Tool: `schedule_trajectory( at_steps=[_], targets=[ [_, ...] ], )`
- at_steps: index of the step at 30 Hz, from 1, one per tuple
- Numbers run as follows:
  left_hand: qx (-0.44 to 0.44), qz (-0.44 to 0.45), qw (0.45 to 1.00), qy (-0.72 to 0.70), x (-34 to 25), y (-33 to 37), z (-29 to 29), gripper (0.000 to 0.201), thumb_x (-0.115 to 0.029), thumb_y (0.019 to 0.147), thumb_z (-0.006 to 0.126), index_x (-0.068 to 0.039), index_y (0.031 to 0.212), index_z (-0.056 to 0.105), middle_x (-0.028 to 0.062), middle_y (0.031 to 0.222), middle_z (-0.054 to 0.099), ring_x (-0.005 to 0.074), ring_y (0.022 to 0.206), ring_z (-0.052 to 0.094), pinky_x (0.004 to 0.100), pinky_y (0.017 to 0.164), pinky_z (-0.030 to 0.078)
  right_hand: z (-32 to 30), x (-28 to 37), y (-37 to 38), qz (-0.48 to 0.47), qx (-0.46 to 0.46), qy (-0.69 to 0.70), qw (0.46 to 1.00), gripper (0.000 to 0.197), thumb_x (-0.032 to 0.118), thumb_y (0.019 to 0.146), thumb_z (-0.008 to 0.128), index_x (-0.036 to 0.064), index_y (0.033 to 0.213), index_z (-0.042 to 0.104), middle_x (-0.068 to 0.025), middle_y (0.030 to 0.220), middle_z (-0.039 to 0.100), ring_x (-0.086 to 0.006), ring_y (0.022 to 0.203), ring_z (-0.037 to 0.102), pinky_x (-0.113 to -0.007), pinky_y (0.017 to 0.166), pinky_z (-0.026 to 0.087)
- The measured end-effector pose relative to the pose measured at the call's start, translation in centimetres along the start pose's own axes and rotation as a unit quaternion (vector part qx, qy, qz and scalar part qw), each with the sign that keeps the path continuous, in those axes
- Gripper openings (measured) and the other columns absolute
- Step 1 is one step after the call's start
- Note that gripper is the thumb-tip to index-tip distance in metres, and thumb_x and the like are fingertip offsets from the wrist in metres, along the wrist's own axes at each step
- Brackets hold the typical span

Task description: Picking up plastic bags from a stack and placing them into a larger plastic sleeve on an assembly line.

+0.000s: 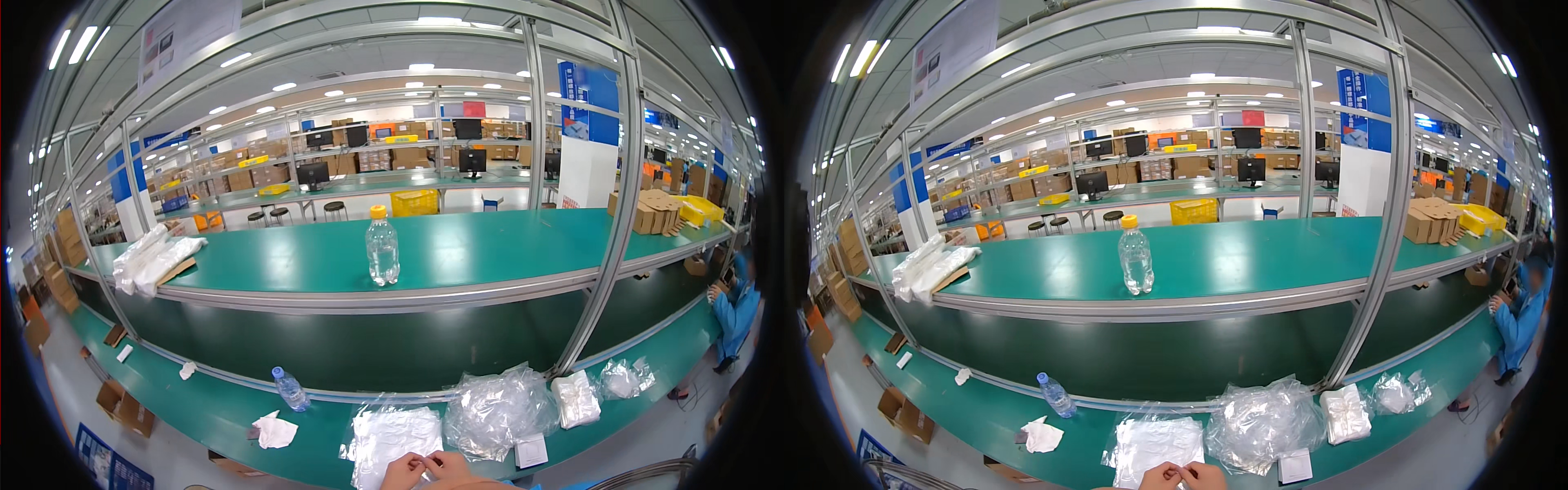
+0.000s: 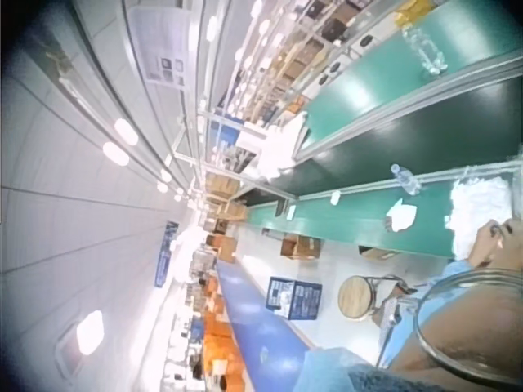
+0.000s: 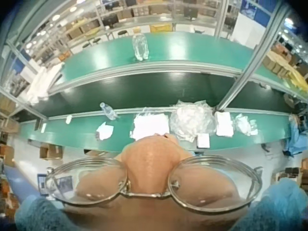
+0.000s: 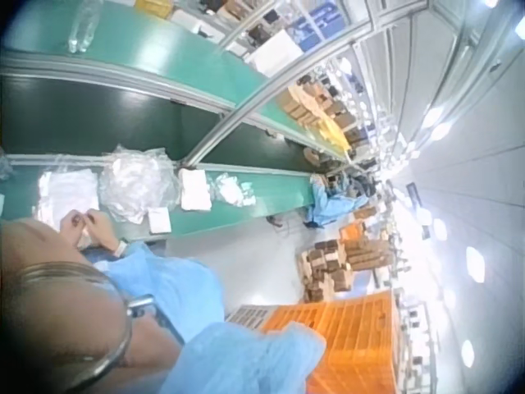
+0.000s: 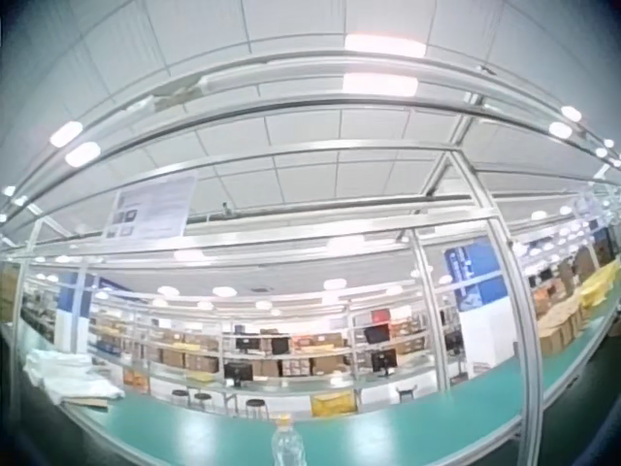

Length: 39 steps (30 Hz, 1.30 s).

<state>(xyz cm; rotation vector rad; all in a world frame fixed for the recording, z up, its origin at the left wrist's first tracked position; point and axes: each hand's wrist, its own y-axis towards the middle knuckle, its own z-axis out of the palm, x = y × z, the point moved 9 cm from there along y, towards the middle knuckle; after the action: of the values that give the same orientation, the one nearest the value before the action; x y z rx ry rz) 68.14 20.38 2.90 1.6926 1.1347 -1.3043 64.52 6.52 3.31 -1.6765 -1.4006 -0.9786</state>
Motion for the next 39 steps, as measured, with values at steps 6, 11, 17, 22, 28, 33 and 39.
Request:
schedule_trajectory(
  at_steps=[6, 11, 17, 22, 28, 33, 39],
  targets=[
    [-0.072, -0.063, 0.989, -0.115, 4.8, 1.7, -1.2, 0.015, -0.011, 0.099, 0.066, 0.003, 0.094, 0.069, 0.0048, 0.068, 0.066, 0.0099, 0.064, 0.064, 0.0245, 0.061, 0.051, -1.9, 0.7, 0.5, -0.073, -0.145, -0.044, 0.986, 0.023, 0.028, 0.088, 0.075, 0.0045, 0.087, 0.076, -0.0147, 0.072, 0.071, -0.0296, 0.063, 0.070, -0.038, 0.059, 0.053],
    [-0.129, -0.026, 0.988, -0.076, 0.2, 3.3, -3.4, 0.014, -0.006, 0.101, 0.059, 0.005, 0.100, 0.067, 0.0054, 0.069, 0.065, 0.0105, 0.060, 0.060, 0.0263, 0.058, 0.049, -4.7, -2.7, -0.5, 0.016, -0.203, -0.070, 0.977, 0.029, 0.033, 0.089, 0.068, 0.0064, 0.079, 0.074, -0.0158, 0.071, 0.070, -0.0363, 0.066, 0.069, -0.045, 0.060, 0.054],
    [-0.147, 0.012, 0.984, 0.101, -1.8, 3.2, -4.6, 0.023, -0.022, 0.103, 0.057, -0.008, 0.118, 0.067, 0.0079, 0.072, 0.061, 0.0279, 0.065, 0.057, 0.0409, 0.060, 0.044, -4.5, 0.8, -1.7, 0.033, -0.101, -0.198, 0.974, 0.045, 0.040, 0.098, 0.059, 0.0062, 0.070, 0.072, -0.0172, 0.068, 0.068, -0.0399, 0.063, 0.066, -0.048, 0.058, 0.053],
    [-0.009, 0.012, 0.973, 0.228, -5.2, 3.4, -0.3, 0.021, -0.018, 0.101, 0.067, -0.001, 0.109, 0.075, 0.0197, 0.095, 0.072, 0.0340, 0.082, 0.069, 0.0415, 0.076, 0.057, -4.0, 7.0, -3.1, -0.127, -0.084, 0.014, 0.988, 0.026, 0.021, 0.105, 0.053, -0.0002, 0.101, 0.068, -0.0160, 0.102, 0.069, -0.0345, 0.090, 0.068, -0.043, 0.075, 0.054],
    [0.110, 0.110, 0.957, 0.244, -3.4, 3.6, 1.7, 0.022, -0.016, 0.102, 0.063, 0.000, 0.112, 0.074, 0.0188, 0.101, 0.073, 0.0353, 0.095, 0.070, 0.0418, 0.085, 0.056, -3.5, 3.0, -0.1, -0.118, -0.074, 0.164, 0.977, 0.025, 0.011, 0.099, 0.055, 0.0000, 0.119, 0.065, -0.0168, 0.124, 0.067, -0.0330, 0.106, 0.067, -0.040, 0.095, 0.052],
    [0.256, 0.490, 0.654, 0.516, 10.2, -0.8, 6.0, 0.018, -0.007, 0.097, 0.066, 0.002, 0.111, 0.073, 0.0196, 0.099, 0.072, 0.0374, 0.090, 0.069, 0.0443, 0.080, 0.055, -1.4, 2.6, 1.8, -0.230, 0.000, 0.143, 0.963, 0.044, 0.010, 0.097, 0.056, 0.0015, 0.139, 0.060, -0.0191, 0.142, 0.061, -0.0335, 0.119, 0.063, -0.040, 0.105, 0.048],
    [0.230, 0.382, 0.879, 0.168, -14.1, -2.0, 8.1, 0.020, -0.002, 0.095, 0.066, 0.002, 0.114, 0.072, 0.0197, 0.097, 0.071, 0.0378, 0.086, 0.068, 0.0461, 0.078, 0.054, 0.6, 3.4, 2.1, -0.144, 0.024, -0.151, 0.978, 0.062, 0.028, 0.106, 0.046, 0.0025, 0.160, 0.030, -0.0189, 0.161, 0.043, -0.0315, 0.132, 0.056, -0.037, 0.115, 0.039]
  ],
)
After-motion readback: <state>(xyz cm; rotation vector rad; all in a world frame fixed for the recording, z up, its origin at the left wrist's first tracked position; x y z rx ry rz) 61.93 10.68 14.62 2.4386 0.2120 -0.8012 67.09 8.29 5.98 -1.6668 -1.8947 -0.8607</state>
